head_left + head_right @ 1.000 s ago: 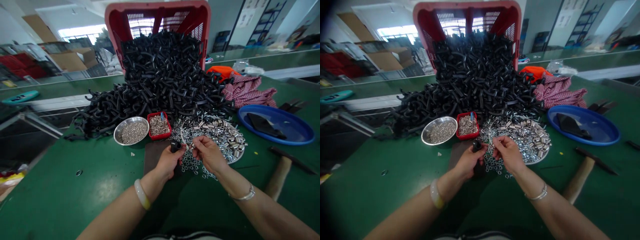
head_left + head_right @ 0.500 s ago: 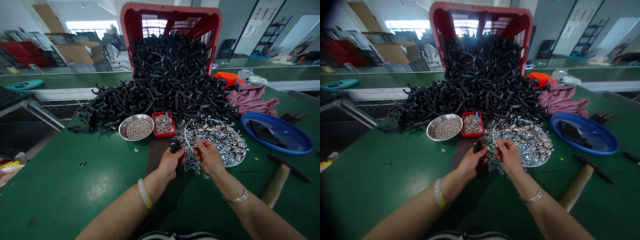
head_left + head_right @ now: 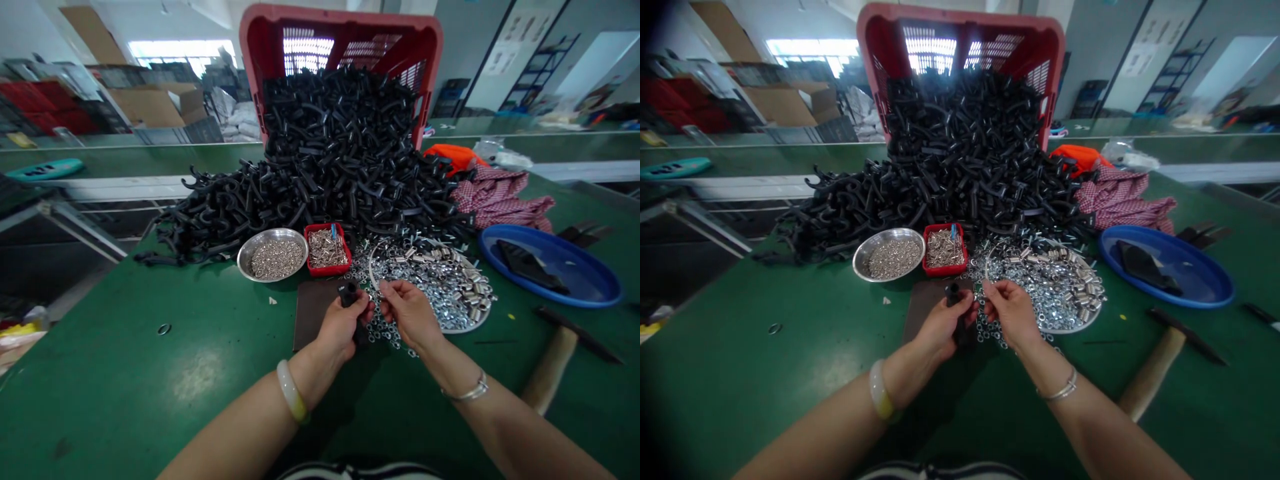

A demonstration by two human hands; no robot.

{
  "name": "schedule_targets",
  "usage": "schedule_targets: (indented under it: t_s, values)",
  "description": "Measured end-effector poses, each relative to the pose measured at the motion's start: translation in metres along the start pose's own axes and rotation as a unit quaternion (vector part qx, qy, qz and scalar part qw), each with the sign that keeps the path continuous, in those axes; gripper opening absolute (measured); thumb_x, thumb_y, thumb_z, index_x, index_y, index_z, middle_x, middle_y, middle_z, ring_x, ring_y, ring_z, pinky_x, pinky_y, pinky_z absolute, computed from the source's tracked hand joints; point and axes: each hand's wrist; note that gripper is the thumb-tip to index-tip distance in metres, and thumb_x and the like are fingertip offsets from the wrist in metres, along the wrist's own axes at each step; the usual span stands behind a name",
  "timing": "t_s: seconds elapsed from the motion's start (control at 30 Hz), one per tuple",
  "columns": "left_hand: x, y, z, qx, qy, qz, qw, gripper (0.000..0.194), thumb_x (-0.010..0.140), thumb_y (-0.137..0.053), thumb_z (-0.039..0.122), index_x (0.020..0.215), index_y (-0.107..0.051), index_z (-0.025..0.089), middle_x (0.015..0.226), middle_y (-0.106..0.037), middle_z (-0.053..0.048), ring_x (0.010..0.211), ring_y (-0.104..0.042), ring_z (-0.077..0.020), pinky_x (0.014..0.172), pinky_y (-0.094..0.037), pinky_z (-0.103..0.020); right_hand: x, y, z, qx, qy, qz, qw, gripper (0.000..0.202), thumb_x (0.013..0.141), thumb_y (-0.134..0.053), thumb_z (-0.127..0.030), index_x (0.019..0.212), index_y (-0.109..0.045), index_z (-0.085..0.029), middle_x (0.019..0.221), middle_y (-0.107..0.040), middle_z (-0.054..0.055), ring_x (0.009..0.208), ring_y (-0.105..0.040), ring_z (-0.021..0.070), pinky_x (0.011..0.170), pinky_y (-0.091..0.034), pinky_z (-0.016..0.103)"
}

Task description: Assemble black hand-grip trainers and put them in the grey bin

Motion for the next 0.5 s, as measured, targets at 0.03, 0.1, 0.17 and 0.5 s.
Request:
schedule_targets:
  t_s: [0.03, 0.1, 0.17, 0.5]
  values:
    - [0.000, 0.001, 0.000, -0.004, 0.003, -0.001, 1.000, 0.014, 0.070, -0.066, 0.008, 0.077, -0.055, 0.013, 0.064, -0.058, 0.001, 0.055, -0.057, -0.0054, 0.053, -0.047, -0.014, 0.001, 0.000, 0.001, -0.007, -0.002, -0.001, 1.000, 0.033, 0.064, -0.072, -0.043, 0.070, -0.051, -0.018, 0.043, -0.051, -0.005, 0.036, -0.043, 0.0070, 0.033, -0.032, 0.017]
    - [-0.001, 0.002, -0.001, -0.009, 0.009, 0.001, 1.000, 0.014, 0.070, -0.066, 0.009, 0.078, -0.055, 0.013, 0.065, -0.059, 0.001, 0.055, -0.058, -0.0054, 0.054, -0.048, -0.014, 0.003, 0.002, 0.003, -0.017, -0.006, 0.000, 1.000, 0.033, 0.065, -0.071, -0.044, 0.070, -0.051, -0.018, 0.045, -0.051, -0.005, 0.036, -0.043, 0.0071, 0.034, -0.032, 0.017]
    - [-0.001, 0.004, -0.002, -0.016, 0.014, 0.004, 1.000, 0.015, 0.069, -0.067, 0.009, 0.078, -0.055, 0.013, 0.065, -0.059, 0.001, 0.056, -0.058, -0.0055, 0.055, -0.048, -0.015, 0.004, 0.004, 0.004, -0.044, -0.004, -0.001, 0.999, 0.032, 0.066, -0.069, -0.045, 0.071, -0.051, -0.019, 0.048, -0.052, -0.004, 0.040, -0.047, 0.0088, 0.037, -0.036, 0.019]
    - [-0.007, 0.012, -0.011, 0.002, 0.077, -0.109, 0.991, 0.017, 0.070, -0.065, 0.017, 0.079, -0.050, 0.014, 0.063, -0.052, 0.002, 0.050, -0.049, -0.0049, 0.047, -0.040, -0.015, 0.003, -0.007, -0.033, -0.338, 0.323, -0.023, 0.884, 0.016, 0.075, -0.063, -0.035, 0.079, -0.058, -0.020, 0.072, -0.059, 0.001, 0.064, -0.056, 0.0138, 0.059, -0.046, 0.028]
Point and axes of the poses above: each hand's wrist, its own x-axis towards the middle knuckle, its own y-axis out of the back of the hand, z = x × y
